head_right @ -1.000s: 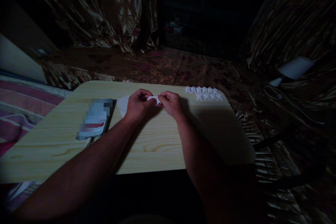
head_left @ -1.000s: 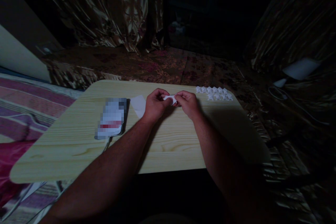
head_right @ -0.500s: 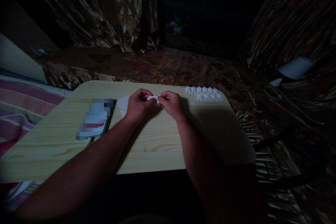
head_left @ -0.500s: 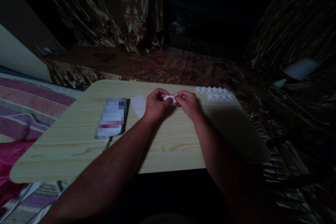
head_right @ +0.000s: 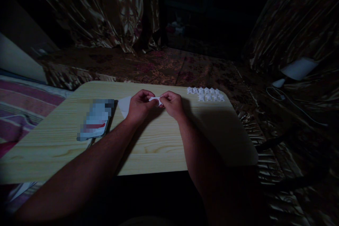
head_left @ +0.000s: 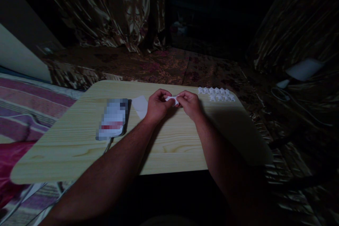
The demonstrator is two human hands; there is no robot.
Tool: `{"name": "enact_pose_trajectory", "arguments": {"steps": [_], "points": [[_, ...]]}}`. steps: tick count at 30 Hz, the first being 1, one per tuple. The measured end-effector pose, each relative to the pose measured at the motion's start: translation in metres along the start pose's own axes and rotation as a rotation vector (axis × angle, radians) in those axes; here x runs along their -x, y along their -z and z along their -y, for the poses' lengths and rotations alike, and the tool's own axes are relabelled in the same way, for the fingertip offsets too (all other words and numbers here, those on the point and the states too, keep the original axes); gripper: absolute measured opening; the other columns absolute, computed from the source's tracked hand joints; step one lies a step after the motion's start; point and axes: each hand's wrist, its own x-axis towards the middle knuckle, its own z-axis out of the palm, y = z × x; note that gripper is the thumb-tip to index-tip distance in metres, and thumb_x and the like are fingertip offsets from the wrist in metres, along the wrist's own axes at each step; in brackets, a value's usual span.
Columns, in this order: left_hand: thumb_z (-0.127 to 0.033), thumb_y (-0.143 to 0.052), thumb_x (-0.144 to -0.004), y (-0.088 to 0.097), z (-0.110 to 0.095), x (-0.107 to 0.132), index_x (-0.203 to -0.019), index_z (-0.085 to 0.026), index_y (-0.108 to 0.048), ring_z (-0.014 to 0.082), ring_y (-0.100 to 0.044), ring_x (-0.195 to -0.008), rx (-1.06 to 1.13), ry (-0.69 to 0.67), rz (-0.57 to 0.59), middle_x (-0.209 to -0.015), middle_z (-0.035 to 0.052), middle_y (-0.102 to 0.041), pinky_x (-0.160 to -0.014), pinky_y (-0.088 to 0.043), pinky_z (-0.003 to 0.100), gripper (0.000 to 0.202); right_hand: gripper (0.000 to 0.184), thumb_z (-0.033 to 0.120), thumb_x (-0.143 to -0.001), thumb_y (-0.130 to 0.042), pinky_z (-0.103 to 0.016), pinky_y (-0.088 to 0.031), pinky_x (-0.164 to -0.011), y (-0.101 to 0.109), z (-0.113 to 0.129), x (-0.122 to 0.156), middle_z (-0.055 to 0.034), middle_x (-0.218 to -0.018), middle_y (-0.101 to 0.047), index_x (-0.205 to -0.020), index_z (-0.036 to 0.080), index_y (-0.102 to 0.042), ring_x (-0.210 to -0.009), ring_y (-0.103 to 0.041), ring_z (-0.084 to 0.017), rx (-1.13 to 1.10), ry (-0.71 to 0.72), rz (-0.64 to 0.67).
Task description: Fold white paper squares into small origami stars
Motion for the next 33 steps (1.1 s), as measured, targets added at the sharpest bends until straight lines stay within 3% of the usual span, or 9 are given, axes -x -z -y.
{"name": "enact_pose_trajectory", "arguments": {"steps": [14,22,28,33], "points": [[-0.019,-0.071,-0.061,0.0011,-0.0007,0.0004,-0.079,-0.017,-0.06,0.009,-0.049,-0.054,-0.009,-0.015,0.04,-0.066,-0.0015,-0.059,-0.051,-0.036,0.021,0.021,0.014,0.029,-0.068,-0.064,-0.021,-0.045,-0.051,0.0014,-0.0001,0.0007,0.0036,-0.057,-0.058,-0.069,0.017,-0.057,-0.052,-0.056,-0.01,0.029,0.017,0.004],[-0.017,-0.074,-0.057,-0.0021,0.0003,0.0008,-0.107,-0.021,-0.053,0.0109,-0.058,-0.057,0.197,0.1,0.053,-0.069,-0.0029,-0.063,-0.057,-0.044,0.023,0.054,0.017,0.034,-0.071,-0.063,-0.022,-0.046,-0.055,-0.0014,0.0022,0.0014,0.0027,-0.062,-0.059,-0.07,0.018,-0.058,-0.056,-0.055,-0.01,0.033,0.057,-0.047],[-0.017,-0.075,-0.057,-0.0019,0.0042,-0.0015,-0.099,-0.019,-0.053,0.012,-0.062,-0.062,0.319,0.153,-0.021,-0.074,-0.0002,-0.067,-0.064,-0.048,0.026,0.047,0.018,0.034,-0.07,-0.064,-0.024,-0.049,-0.058,-0.0033,-0.0005,0.0013,0.0024,-0.064,-0.06,-0.072,0.018,-0.057,-0.058,-0.059,-0.011,0.004,0.055,-0.017],[-0.019,-0.076,-0.058,-0.0029,0.0061,-0.0019,-0.09,-0.017,-0.055,0.0118,-0.062,-0.06,0.343,0.166,-0.017,-0.072,0.0001,-0.066,-0.064,-0.048,0.026,0.038,0.015,0.031,-0.07,-0.063,-0.024,-0.05,-0.06,-0.0028,-0.0046,-0.0003,0.0028,-0.064,-0.059,-0.07,0.018,-0.056,-0.06,-0.059,-0.011,0.004,0.07,-0.022]]}}
